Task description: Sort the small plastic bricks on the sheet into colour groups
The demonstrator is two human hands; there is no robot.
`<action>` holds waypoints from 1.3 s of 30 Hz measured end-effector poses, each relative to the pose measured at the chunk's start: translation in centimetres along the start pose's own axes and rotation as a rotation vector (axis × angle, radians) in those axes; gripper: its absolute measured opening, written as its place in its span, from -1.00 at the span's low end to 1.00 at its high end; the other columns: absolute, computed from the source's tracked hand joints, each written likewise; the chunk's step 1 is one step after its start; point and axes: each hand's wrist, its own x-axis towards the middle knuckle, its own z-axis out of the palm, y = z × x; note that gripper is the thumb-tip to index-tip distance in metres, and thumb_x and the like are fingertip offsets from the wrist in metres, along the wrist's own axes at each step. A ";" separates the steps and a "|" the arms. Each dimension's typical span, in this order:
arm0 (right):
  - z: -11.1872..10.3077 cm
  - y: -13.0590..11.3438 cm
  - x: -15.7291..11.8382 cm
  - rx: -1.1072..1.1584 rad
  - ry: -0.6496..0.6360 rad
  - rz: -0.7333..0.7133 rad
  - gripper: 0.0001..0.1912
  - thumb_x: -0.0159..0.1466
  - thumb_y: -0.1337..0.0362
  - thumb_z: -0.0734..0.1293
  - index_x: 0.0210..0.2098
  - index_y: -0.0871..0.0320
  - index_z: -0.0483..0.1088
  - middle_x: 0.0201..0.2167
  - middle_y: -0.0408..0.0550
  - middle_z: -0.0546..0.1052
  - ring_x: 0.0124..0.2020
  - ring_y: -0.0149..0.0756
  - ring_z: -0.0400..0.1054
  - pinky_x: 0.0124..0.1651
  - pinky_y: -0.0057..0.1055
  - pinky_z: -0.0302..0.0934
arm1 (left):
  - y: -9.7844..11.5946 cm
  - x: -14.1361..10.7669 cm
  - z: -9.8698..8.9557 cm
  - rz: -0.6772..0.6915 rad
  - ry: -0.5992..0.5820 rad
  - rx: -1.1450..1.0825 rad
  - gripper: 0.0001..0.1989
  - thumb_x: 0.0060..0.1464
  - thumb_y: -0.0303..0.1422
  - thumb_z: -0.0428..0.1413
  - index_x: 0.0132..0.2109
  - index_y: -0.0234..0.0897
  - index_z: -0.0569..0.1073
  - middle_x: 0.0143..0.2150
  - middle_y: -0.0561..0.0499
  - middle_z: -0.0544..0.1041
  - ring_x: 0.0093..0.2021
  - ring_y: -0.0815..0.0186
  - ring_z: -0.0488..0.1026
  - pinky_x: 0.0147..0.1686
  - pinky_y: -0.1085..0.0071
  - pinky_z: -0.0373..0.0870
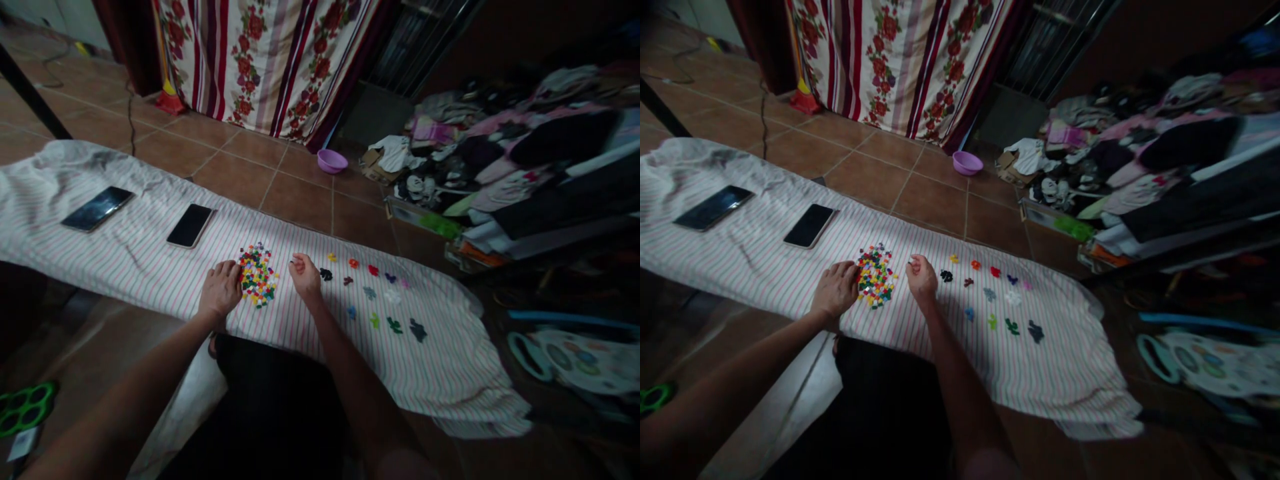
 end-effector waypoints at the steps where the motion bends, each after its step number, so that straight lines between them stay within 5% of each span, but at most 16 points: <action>1: -0.8 0.6 0.0 -0.001 0.024 0.019 -0.71 0.14 0.17 0.26 -0.18 0.13 0.43 -0.40 -0.12 0.50 -0.44 -0.37 0.36 -0.28 -0.42 0.31 | 0.0 0.0 0.0 0.001 0.000 -0.001 -0.72 0.14 -0.36 -0.05 -0.01 -0.28 0.36 0.02 -0.14 0.42 0.00 0.07 0.30 -0.13 0.15 0.25; 7: -6.8 4.2 0.2 -0.139 0.138 0.109 -0.74 0.13 0.16 0.22 -0.30 0.14 0.45 -0.44 -0.08 0.54 -0.40 -0.29 0.42 -0.25 -0.38 0.31 | 0.0 0.0 -0.1 -0.005 -0.011 -0.005 -0.71 0.11 -0.36 -0.03 -0.02 -0.29 0.36 0.03 -0.15 0.42 0.00 0.05 0.30 -0.14 0.14 0.26; 11: -8.8 5.3 0.5 -0.243 0.153 0.116 -0.73 0.11 0.18 0.23 -0.30 0.14 0.49 -0.40 -0.05 0.58 -0.37 -0.25 0.43 -0.23 -0.36 0.29 | 0.0 -0.1 -0.2 -0.006 -0.006 -0.008 -0.71 0.12 -0.36 -0.04 -0.01 -0.28 0.36 0.03 -0.15 0.42 0.00 0.05 0.30 -0.13 0.13 0.26; 30: -7.3 7.6 2.0 -0.405 0.024 -0.023 -0.71 0.16 0.25 0.15 -0.37 0.14 0.50 -0.39 0.00 0.55 -0.30 -0.22 0.37 -0.14 -0.33 0.22 | 0.1 0.0 -0.2 -0.021 -0.023 -0.037 -0.70 0.13 -0.36 -0.07 0.00 -0.25 0.35 0.04 -0.17 0.41 0.02 0.05 0.30 -0.12 0.13 0.27; 39: -7.9 6.9 2.2 -0.255 -0.015 0.032 -0.73 0.11 0.23 0.17 -0.42 0.11 0.50 -0.36 -0.03 0.57 -0.28 -0.23 0.41 -0.12 -0.31 0.26 | 0.0 0.1 -0.3 -0.026 -0.033 -0.042 -0.72 0.11 -0.37 -0.05 -0.02 -0.22 0.35 0.04 -0.16 0.40 0.01 0.06 0.29 -0.10 0.14 0.25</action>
